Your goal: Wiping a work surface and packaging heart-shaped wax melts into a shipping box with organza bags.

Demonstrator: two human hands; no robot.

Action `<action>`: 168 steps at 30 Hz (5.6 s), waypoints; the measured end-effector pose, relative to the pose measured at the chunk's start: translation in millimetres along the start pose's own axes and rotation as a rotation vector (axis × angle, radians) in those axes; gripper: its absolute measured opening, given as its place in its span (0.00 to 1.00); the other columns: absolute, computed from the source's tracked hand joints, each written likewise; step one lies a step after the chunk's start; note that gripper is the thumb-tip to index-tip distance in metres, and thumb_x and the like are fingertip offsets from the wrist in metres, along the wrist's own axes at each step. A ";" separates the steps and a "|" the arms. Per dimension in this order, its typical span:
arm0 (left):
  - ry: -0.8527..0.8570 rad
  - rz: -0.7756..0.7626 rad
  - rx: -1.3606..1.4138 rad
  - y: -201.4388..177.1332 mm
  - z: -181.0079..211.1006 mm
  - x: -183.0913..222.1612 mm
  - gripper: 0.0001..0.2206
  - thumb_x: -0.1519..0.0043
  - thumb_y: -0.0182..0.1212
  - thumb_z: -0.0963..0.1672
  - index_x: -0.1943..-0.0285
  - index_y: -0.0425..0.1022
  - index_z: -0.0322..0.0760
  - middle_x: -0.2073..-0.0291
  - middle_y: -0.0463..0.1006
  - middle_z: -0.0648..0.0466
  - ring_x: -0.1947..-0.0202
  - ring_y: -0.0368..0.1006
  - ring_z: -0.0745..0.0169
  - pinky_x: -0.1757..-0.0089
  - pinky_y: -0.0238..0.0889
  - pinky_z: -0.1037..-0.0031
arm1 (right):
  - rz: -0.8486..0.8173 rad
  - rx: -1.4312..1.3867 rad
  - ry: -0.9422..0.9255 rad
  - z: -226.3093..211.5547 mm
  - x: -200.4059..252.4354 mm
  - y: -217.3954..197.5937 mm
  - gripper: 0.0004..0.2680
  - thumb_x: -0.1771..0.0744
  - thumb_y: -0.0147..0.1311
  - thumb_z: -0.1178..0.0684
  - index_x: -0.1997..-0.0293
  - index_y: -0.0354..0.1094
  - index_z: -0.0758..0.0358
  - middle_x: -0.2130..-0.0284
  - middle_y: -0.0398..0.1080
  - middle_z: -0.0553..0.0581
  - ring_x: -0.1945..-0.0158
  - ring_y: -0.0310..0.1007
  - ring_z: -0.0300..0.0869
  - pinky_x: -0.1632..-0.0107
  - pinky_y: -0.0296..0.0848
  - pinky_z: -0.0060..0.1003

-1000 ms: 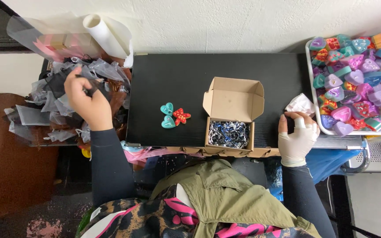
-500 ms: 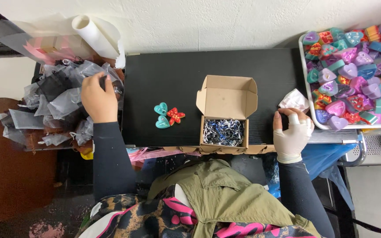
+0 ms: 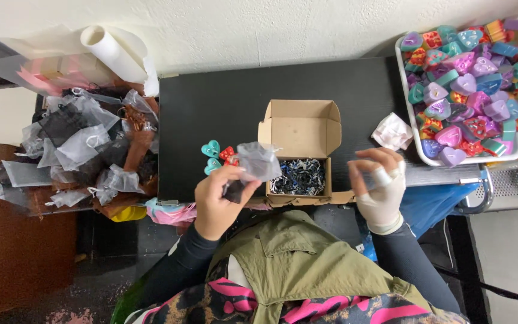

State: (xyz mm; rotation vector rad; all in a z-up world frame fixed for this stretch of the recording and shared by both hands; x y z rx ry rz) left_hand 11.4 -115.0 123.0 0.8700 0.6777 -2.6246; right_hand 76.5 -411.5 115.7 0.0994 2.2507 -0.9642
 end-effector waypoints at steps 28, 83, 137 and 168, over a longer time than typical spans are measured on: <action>-0.353 -0.426 0.390 17.2 -4.3 27.9 0.34 0.48 0.70 0.58 0.38 0.72 0.37 0.55 0.81 0.59 0.57 0.80 0.71 0.59 0.72 0.76 | -0.668 -0.594 -0.559 -128.7 -31.9 38.3 0.13 0.38 0.70 0.48 0.65 0.63 0.54 0.52 0.74 0.49 0.38 0.69 0.54 0.36 0.57 0.58; -0.362 -0.542 -0.059 36.5 -2.8 1.9 0.19 0.53 0.73 0.41 0.52 0.78 0.37 0.63 0.79 0.48 0.62 0.79 0.46 0.62 0.70 0.64 | -0.572 -0.562 -0.238 -99.8 -23.0 53.9 0.17 0.40 0.64 0.65 0.49 0.76 0.48 0.50 0.70 0.54 0.53 0.77 0.45 0.51 0.77 0.35; -0.427 -0.576 0.364 87.0 -12.1 29.6 0.16 0.31 0.59 0.48 0.59 0.81 0.29 0.77 0.77 0.50 0.78 0.72 0.71 0.72 0.64 0.74 | -0.864 -0.931 0.234 -59.9 4.4 48.6 0.10 0.39 0.70 0.57 0.64 0.68 0.62 0.66 0.77 0.50 0.60 0.75 0.35 0.53 0.73 0.32; -0.796 -0.643 1.321 132.2 4.3 54.9 0.25 0.31 0.45 0.55 0.33 0.65 0.38 0.61 0.78 0.55 0.80 0.68 0.76 0.77 0.62 0.83 | -0.286 -1.720 0.401 -21.0 24.0 30.6 0.07 0.31 0.60 0.61 0.62 0.64 0.59 0.66 0.78 0.61 0.49 0.79 0.52 0.39 0.72 0.56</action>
Point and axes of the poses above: each hand's wrist, its own x-axis away from the middle knuckle, its own y-axis out of the palm, z = x × y, the point moved 9 cm from there along -x, towards the middle knuckle
